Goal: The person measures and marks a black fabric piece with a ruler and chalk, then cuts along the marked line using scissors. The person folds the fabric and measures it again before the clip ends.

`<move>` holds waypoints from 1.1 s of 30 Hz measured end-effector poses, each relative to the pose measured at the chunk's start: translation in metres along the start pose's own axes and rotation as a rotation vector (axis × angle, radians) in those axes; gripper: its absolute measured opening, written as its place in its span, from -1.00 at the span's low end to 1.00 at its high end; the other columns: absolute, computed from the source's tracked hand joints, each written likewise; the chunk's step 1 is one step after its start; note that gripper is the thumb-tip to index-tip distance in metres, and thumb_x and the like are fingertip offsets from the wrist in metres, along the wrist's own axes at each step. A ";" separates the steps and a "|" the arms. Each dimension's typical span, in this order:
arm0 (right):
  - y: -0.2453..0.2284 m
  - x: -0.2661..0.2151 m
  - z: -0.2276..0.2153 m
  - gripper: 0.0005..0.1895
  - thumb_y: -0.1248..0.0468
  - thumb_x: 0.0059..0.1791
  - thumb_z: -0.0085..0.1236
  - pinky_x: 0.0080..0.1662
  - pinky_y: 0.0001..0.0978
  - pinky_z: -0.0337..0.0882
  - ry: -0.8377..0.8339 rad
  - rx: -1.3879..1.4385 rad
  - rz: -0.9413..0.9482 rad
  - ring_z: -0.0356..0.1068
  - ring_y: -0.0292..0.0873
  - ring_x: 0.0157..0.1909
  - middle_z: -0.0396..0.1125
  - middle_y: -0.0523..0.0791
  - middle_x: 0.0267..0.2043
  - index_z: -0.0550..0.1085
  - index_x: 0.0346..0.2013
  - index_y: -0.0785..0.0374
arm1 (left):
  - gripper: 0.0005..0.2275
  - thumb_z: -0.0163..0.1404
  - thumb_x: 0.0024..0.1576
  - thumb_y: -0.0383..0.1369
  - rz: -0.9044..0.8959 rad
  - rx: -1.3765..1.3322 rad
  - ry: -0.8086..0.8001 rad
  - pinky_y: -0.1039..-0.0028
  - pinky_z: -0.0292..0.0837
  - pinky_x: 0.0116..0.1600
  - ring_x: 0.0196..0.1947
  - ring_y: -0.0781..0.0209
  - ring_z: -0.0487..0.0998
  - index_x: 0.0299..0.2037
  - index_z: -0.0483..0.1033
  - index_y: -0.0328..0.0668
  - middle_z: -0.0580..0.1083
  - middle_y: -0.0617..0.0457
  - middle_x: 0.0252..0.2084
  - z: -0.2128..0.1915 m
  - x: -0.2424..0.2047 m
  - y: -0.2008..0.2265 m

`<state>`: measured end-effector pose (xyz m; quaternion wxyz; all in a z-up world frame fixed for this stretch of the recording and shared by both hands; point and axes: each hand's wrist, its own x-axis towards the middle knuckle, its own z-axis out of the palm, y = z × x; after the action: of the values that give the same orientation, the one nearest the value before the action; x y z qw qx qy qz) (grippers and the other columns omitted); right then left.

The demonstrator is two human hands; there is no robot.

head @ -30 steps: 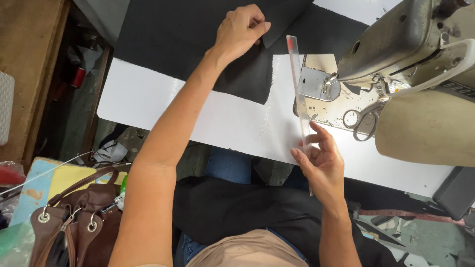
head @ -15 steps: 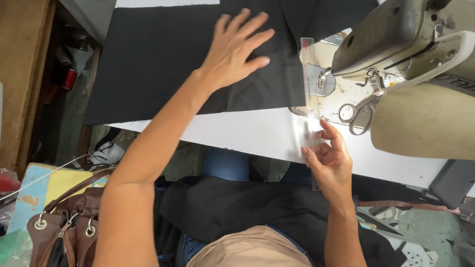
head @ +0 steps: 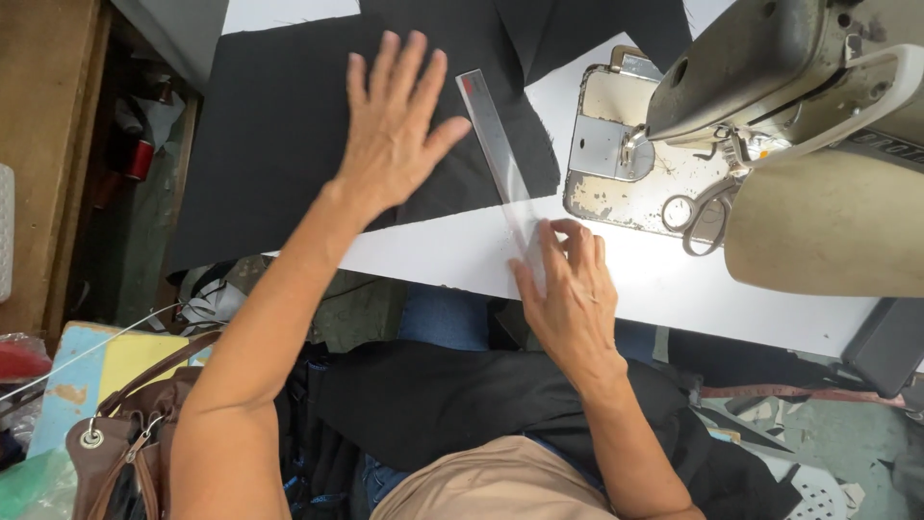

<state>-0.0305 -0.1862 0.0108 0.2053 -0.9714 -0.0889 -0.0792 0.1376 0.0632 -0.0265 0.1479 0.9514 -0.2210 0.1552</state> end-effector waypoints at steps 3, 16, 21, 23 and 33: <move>0.021 -0.011 -0.011 -0.46 0.00 0.08 0.36 -0.02 -0.01 0.38 0.122 -0.170 -0.151 0.36 0.11 0.13 0.37 0.01 0.21 0.54 0.24 0.25 | -0.28 -0.06 0.43 0.18 0.095 -0.018 0.045 -0.29 0.08 0.48 0.51 -0.33 0.28 0.47 0.30 -0.43 0.25 -0.35 0.53 0.002 -0.003 0.036; 0.138 -0.025 -0.036 -0.65 0.33 0.29 0.15 0.42 0.15 0.24 0.303 -0.287 -0.129 0.47 0.32 0.30 0.48 0.17 0.37 0.56 0.34 0.46 | 0.11 0.08 0.26 0.45 0.183 -0.049 -0.213 -0.10 -0.39 0.69 0.73 -0.13 -0.14 0.65 -0.22 -0.29 -0.16 -0.24 0.72 0.040 0.008 0.054; 0.148 -0.022 -0.037 -0.67 0.41 0.26 0.27 0.49 0.20 0.22 0.391 -0.151 -0.106 0.36 0.38 0.40 0.40 0.29 0.38 0.58 0.31 0.53 | 0.17 0.21 0.30 0.43 0.204 -0.094 -0.182 -0.08 -0.42 0.73 0.77 -0.10 -0.16 0.66 -0.35 -0.22 -0.19 -0.19 0.75 0.048 0.003 0.046; 0.153 -0.021 -0.041 -0.66 0.47 0.23 0.37 0.45 0.13 0.26 0.462 -0.254 -0.093 0.44 0.40 0.33 0.52 0.26 0.27 0.64 0.29 0.56 | 0.14 0.35 0.24 0.39 0.244 -0.106 -0.052 -0.19 -0.26 0.71 0.72 -0.27 0.00 0.65 -0.16 -0.18 -0.03 -0.31 0.70 0.047 0.005 0.043; 0.178 -0.039 -0.053 -0.68 0.69 0.12 -0.03 0.26 0.05 0.33 0.420 -0.072 0.066 0.38 0.33 0.14 0.48 0.24 0.18 0.50 0.15 0.66 | 0.08 0.23 0.22 0.36 0.201 -0.131 -0.102 -0.16 -0.27 0.67 0.68 -0.19 0.05 0.61 0.01 -0.40 0.02 -0.25 0.67 0.032 0.002 0.052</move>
<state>-0.0379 -0.3739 -0.0168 0.1869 -0.9427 -0.0094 -0.2764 0.1223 0.0067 -0.0435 0.1817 0.9195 -0.3323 0.1058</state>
